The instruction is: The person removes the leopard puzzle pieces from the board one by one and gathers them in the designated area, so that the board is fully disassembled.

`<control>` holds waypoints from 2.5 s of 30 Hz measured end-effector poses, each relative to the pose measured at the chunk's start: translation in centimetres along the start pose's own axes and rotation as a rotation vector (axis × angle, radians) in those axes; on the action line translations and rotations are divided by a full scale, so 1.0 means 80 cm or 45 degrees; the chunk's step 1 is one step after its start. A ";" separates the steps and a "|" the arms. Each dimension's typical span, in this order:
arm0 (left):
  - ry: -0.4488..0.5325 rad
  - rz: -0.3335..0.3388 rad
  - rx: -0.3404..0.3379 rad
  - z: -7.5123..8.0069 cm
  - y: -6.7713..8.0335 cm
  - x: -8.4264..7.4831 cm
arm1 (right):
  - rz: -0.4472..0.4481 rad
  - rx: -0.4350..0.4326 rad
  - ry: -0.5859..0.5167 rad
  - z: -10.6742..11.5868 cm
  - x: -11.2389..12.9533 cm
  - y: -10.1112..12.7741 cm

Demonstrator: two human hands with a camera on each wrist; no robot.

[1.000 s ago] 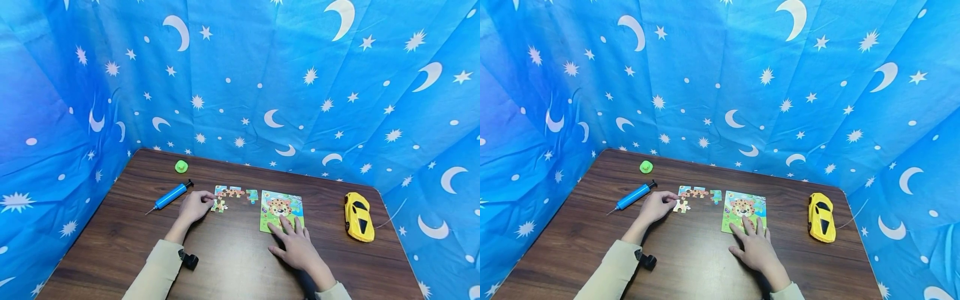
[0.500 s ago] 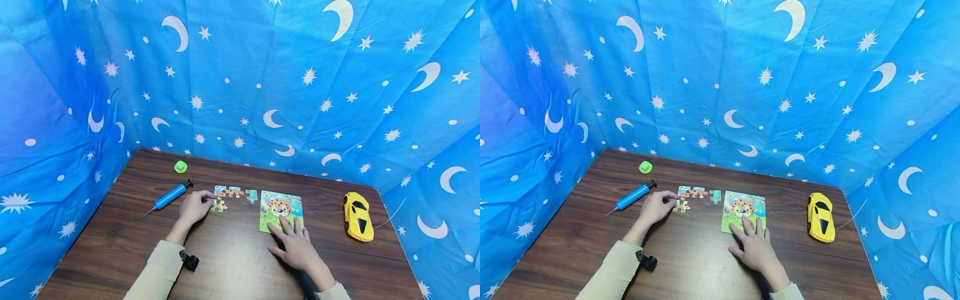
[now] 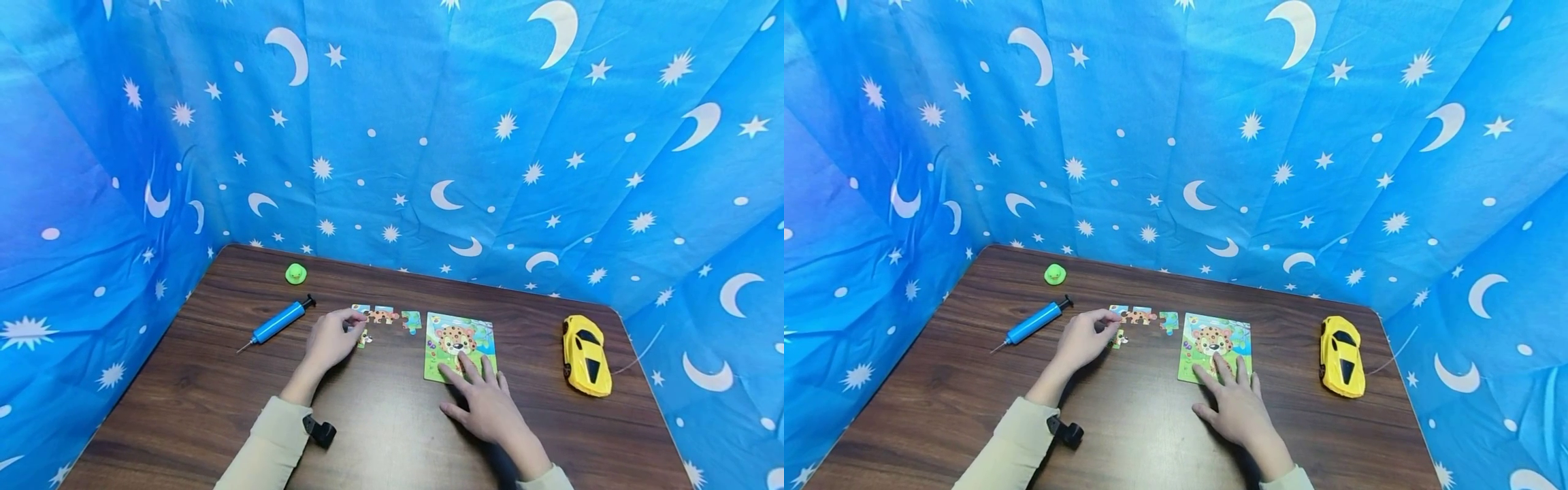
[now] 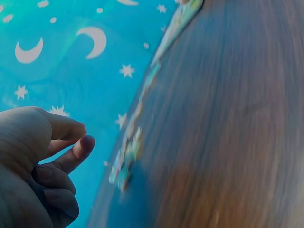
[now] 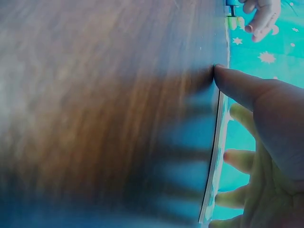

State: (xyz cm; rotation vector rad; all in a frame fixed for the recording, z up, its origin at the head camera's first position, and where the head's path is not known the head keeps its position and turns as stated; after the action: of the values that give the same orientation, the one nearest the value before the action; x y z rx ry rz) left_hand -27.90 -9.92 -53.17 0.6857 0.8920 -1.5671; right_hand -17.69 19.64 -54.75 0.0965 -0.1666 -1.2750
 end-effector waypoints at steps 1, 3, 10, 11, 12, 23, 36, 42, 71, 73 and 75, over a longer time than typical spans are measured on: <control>0.010 -0.010 0.015 -0.004 0.001 -0.006 | -0.001 -0.013 -0.003 0.002 -0.001 0.001; 0.033 -0.033 0.048 -0.014 0.002 -0.017 | -0.007 -0.039 -0.007 0.004 -0.005 0.004; 0.067 -0.110 0.160 -0.055 0.003 -0.049 | -0.037 -0.065 -0.012 0.005 -0.020 0.011; 0.067 -0.114 0.183 -0.061 0.003 -0.052 | -0.039 -0.057 -0.014 0.004 -0.022 0.012; 0.073 -0.119 0.207 -0.069 0.003 -0.056 | -0.039 -0.049 -0.017 0.003 -0.023 0.012; 0.062 -0.121 0.406 -0.151 0.003 -0.086 | -0.043 0.047 -0.020 -0.008 -0.026 0.013; -0.152 -0.038 0.525 -0.208 -0.007 -0.091 | -0.050 0.045 -0.024 -0.007 -0.024 0.014; -0.201 -0.020 0.496 -0.212 -0.007 -0.088 | -0.052 0.035 -0.020 -0.005 -0.023 0.013; -0.213 0.000 0.456 -0.219 -0.002 -0.092 | -0.044 0.053 -0.015 -0.007 -0.021 0.013; -0.210 0.008 0.457 -0.220 -0.002 -0.092 | -0.047 0.057 -0.016 -0.008 -0.021 0.012; -0.214 0.015 0.459 -0.220 -0.003 -0.091 | -0.050 0.059 -0.018 -0.008 -0.021 0.012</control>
State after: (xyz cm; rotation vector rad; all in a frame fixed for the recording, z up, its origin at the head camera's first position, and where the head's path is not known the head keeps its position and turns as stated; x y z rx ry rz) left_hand -27.56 8.84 -56.65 0.7956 0.4838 -1.7656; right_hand -17.12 21.55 -55.36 0.1310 -0.2075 -1.3113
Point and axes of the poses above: each hand's wrist, its own y-axis away from the middle knuckle, its own z-axis out of the back of the hand, x = y × z, the point moved 7 cm from there along -y, towards the middle knuckle, and after that the axes turned 9 degrees about y, right-handed, at the moved point
